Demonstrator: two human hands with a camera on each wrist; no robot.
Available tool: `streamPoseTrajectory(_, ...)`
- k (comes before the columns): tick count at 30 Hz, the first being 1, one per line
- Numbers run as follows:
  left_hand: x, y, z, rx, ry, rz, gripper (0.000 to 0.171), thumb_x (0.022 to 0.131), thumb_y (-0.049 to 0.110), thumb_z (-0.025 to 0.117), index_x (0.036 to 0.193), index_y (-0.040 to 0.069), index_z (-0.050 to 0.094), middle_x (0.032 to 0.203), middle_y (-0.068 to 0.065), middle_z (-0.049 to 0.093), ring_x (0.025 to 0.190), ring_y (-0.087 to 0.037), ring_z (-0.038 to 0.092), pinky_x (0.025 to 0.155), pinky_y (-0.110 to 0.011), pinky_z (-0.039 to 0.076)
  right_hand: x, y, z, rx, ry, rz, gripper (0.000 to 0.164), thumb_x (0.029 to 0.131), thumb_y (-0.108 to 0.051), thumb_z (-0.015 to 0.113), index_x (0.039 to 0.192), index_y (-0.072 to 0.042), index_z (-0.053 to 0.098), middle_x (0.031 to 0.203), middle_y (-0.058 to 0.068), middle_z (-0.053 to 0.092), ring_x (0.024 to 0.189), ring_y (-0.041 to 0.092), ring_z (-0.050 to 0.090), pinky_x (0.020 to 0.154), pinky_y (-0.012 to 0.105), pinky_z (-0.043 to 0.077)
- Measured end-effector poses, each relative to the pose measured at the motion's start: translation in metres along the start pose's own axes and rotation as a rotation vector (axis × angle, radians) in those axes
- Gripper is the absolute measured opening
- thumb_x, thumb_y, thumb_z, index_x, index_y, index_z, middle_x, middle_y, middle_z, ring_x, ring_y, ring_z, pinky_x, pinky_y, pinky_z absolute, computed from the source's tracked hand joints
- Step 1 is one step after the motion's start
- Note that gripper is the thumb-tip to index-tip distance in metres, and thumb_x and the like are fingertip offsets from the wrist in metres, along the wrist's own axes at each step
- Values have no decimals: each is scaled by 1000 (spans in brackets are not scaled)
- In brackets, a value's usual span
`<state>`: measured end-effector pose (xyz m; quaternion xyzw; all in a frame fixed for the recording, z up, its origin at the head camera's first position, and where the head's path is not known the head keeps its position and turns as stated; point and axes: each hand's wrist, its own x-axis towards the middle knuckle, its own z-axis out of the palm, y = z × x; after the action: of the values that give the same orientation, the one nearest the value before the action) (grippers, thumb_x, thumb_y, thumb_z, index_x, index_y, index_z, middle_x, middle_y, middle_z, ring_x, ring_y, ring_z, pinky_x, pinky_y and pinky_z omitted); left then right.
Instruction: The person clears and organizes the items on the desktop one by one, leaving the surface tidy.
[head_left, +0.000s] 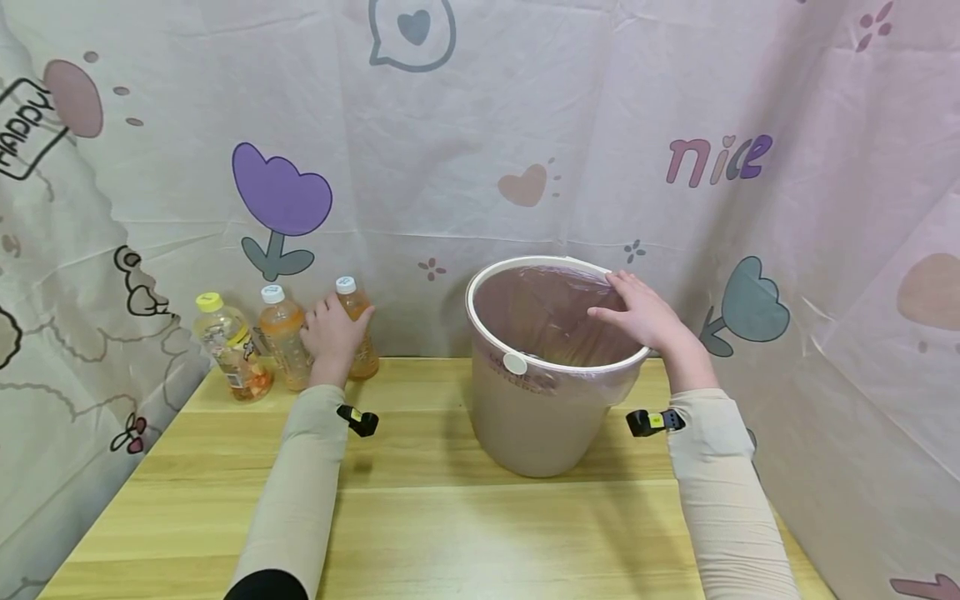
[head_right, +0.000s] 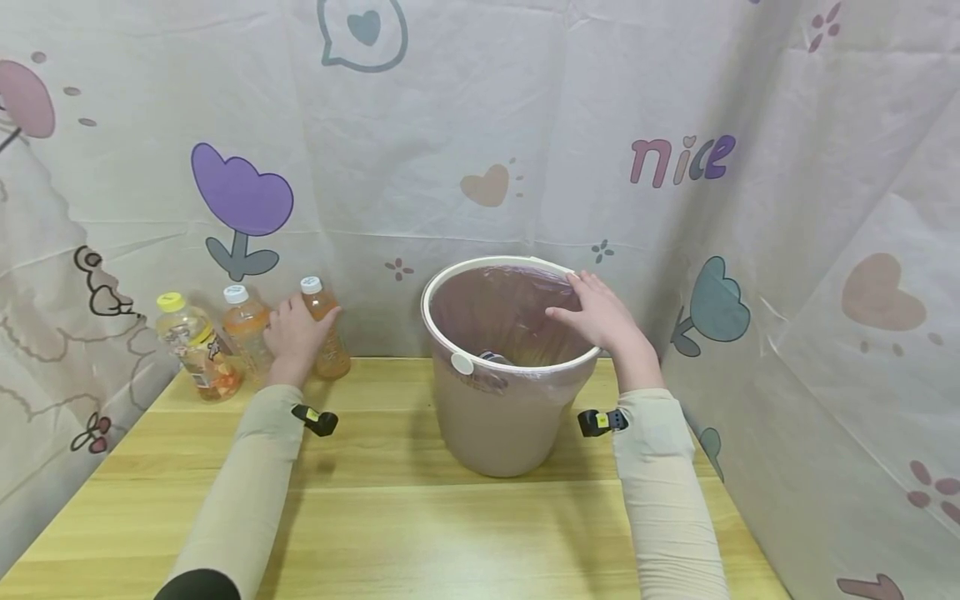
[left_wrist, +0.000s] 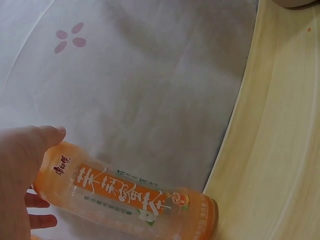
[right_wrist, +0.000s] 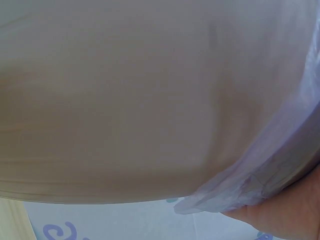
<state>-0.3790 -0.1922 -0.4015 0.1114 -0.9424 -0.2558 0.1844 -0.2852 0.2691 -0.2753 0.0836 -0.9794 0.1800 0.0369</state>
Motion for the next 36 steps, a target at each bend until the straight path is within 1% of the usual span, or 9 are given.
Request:
streamPoseTrajectory(5, -1, -1, 2, -2, 6, 2, 84, 90, 59, 55, 146, 0, 31, 144, -28, 41, 134, -48, 35, 106, -68, 31, 0, 0, 0, 0, 3, -1, 82, 95, -51, 52, 155, -5, 19, 162, 23, 11, 151, 41, 6, 121, 58, 8)
streamPoseTrajectory(10, -6, -2, 2, -3, 32, 16, 83, 90, 57, 57, 145, 0, 32, 142, -28, 43, 133, -48, 36, 107, -67, 30, 0, 0, 0, 3, 1, -2, 82, 95, -51, 52, 155, -5, 19, 162, 22, 10, 151, 40, 5, 121, 58, 8)
streamPoseTrajectory(17, -15, -3, 1, 18, 53, 53, 83, 90, 59, 56, 143, -2, 35, 139, -29, 46, 131, -48, 40, 105, -66, 32, 0, -1, -1, 10, 1, 4, 83, 95, -52, 51, 155, -6, 19, 163, 21, 9, 151, 40, 4, 121, 59, 8)
streamPoseTrajectory(22, -21, -5, 2, 13, 77, 86, 83, 89, 60, 57, 139, -2, 38, 134, -28, 50, 126, -48, 44, 103, -65, 35, -1, -1, -2, 13, -1, 8, 83, 95, -52, 52, 155, -6, 18, 163, 21, 8, 151, 40, 4, 121, 58, 7)
streamPoseTrajectory(27, -28, -5, 3, 6, 121, 126, 81, 86, 60, 62, 134, -2, 42, 126, -28, 56, 117, -47, 50, 98, -64, 39, 0, 0, -2, 11, 4, 4, 82, 95, -51, 52, 155, -5, 19, 163, 22, 9, 151, 40, 5, 121, 58, 8)
streamPoseTrajectory(33, -36, -3, 7, 18, 203, 179, 75, 81, 59, 69, 124, 1, 50, 114, -25, 62, 106, -43, 56, 90, -61, 44, 0, 1, -1, 15, 7, 4, 82, 95, -51, 52, 155, -5, 20, 162, 22, 9, 151, 40, 5, 121, 58, 8)
streamPoseTrajectory(36, -40, -3, 9, 28, 230, 213, 74, 79, 59, 70, 122, 0, 52, 113, -25, 63, 104, -43, 57, 88, -61, 45, 0, 1, -1, 18, 7, 6, 83, 95, -52, 52, 155, -5, 20, 162, 22, 10, 151, 40, 5, 121, 58, 8)
